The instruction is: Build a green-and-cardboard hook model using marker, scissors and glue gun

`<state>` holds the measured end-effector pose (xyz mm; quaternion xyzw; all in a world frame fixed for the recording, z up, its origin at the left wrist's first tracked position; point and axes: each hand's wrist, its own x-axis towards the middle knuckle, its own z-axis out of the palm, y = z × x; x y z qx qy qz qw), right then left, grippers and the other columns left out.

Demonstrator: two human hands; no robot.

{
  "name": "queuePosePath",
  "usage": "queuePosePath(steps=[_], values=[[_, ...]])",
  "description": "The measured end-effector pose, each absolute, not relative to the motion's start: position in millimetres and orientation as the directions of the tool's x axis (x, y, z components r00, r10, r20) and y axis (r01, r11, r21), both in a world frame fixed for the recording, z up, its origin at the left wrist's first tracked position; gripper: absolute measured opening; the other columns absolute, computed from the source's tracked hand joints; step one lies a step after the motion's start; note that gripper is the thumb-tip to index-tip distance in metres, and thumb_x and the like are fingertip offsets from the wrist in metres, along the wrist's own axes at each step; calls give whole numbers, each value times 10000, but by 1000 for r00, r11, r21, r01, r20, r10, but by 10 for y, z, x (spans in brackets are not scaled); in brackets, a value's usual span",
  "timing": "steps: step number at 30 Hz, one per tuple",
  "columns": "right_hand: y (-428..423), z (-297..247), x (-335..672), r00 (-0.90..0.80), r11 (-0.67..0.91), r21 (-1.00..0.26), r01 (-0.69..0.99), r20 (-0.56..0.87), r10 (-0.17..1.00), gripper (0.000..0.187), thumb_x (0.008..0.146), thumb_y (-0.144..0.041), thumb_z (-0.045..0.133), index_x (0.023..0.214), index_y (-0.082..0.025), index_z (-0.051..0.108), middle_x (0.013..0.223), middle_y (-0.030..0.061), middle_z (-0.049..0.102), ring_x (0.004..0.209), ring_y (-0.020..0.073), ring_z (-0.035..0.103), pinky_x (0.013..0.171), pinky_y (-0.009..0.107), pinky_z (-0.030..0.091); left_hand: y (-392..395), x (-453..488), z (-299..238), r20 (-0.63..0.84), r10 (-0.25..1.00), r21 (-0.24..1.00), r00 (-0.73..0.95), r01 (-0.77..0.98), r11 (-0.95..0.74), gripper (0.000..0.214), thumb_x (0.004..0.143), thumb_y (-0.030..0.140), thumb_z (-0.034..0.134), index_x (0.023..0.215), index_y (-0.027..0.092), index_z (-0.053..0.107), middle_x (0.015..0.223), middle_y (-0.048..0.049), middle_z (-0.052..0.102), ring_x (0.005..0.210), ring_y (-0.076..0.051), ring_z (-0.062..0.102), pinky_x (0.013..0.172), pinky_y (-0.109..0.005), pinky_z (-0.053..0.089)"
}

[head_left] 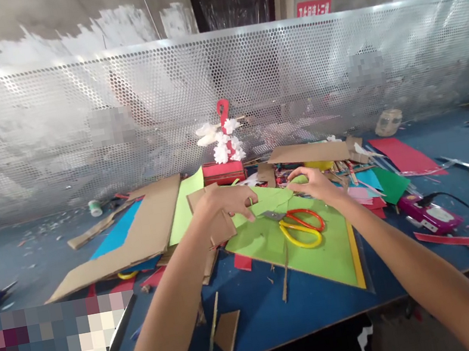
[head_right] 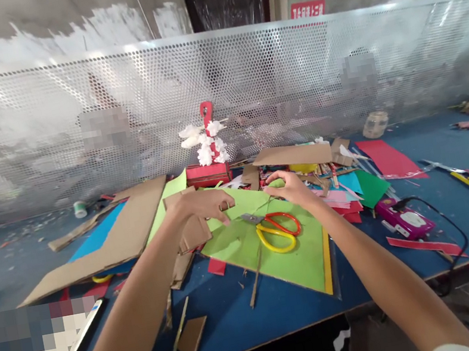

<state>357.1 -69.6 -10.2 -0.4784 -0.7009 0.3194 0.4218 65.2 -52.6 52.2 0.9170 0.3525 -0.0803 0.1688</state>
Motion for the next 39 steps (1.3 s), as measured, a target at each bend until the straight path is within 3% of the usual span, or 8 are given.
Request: queuePosePath(steps=[6, 12, 17, 20, 23, 28, 35, 39], values=[[-755, -31, 3539, -163, 356, -855, 377, 317, 934, 367, 748, -468, 787, 986, -208, 683, 811, 5, 686, 582, 144, 552, 596, 286, 452, -614, 676, 602, -366, 537, 417, 761, 649, -636, 327, 785, 366, 714, 718, 223, 428, 634, 34, 438, 528, -126, 391, 507, -297, 298], [-691, -44, 3595, -109, 329, -888, 323, 310, 944, 393, 723, -446, 815, 1015, -214, 692, 788, -1, 698, 654, 177, 629, 628, 292, 485, -565, 674, 529, -375, 566, 362, 734, 678, -639, 373, 704, 466, 790, 798, 222, 524, 732, 5, 563, 589, -154, 480, 544, -302, 299], [-632, -126, 3537, -21, 171, -976, -132, 175, 984, 528, 630, -391, 909, 1062, -244, 643, 837, -3, 730, 697, 177, 692, 701, 318, 582, -516, 663, 492, -349, 564, 315, 748, 661, -681, 345, 744, 410, 746, 757, 228, 454, 685, 18, 505, 577, -154, 441, 535, -313, 266], [-688, -209, 3333, -159, 16, -949, -314, 69, 985, 463, 590, -395, 954, 897, -224, 653, 828, 10, 745, 722, 167, 715, 764, 323, 613, -526, 670, 510, -351, 582, 280, 734, 675, -683, 313, 753, 367, 728, 772, 229, 448, 712, 15, 501, 601, -157, 449, 545, -307, 291], [-789, -291, 3079, -252, -27, -954, -299, 51, 966, 452, 568, -419, 978, 842, -199, 693, 826, 28, 762, 726, 180, 731, 783, 335, 631, -559, 697, 550, -362, 563, 294, 743, 665, -687, 274, 769, 329, 709, 794, 224, 457, 754, 7, 532, 641, -162, 483, 558, -294, 330], [-868, -319, 2917, -182, 56, -958, -280, 110, 977, 399, 649, -469, 940, 852, -187, 744, 897, 63, 789, 733, 179, 724, 759, 325, 633, -605, 728, 598, -358, 586, 257, 727, 680, -687, 275, 732, 296, 741, 865, 212, 515, 815, -9, 579, 702, -178, 531, 583, -286, 369], [-874, -306, 2926, -166, 58, -939, -339, 120, 979, 413, 604, -455, 960, 852, -197, 754, 925, 51, 792, 787, 176, 733, 800, 315, 629, -590, 733, 584, -355, 627, 235, 693, 715, -658, 336, 706, 371, 792, 924, 209, 595, 835, -15, 625, 696, -188, 548, 574, -297, 368], [-917, -360, 2864, -227, 34, -956, -291, 103, 968, 392, 585, -401, 969, 832, -181, 760, 874, 50, 792, 731, 174, 729, 772, 322, 629, -609, 764, 594, -366, 610, 255, 703, 706, -661, 254, 746, 363, 757, 847, 200, 590, 734, -3, 598, 641, -175, 515, 571, -302, 340]])
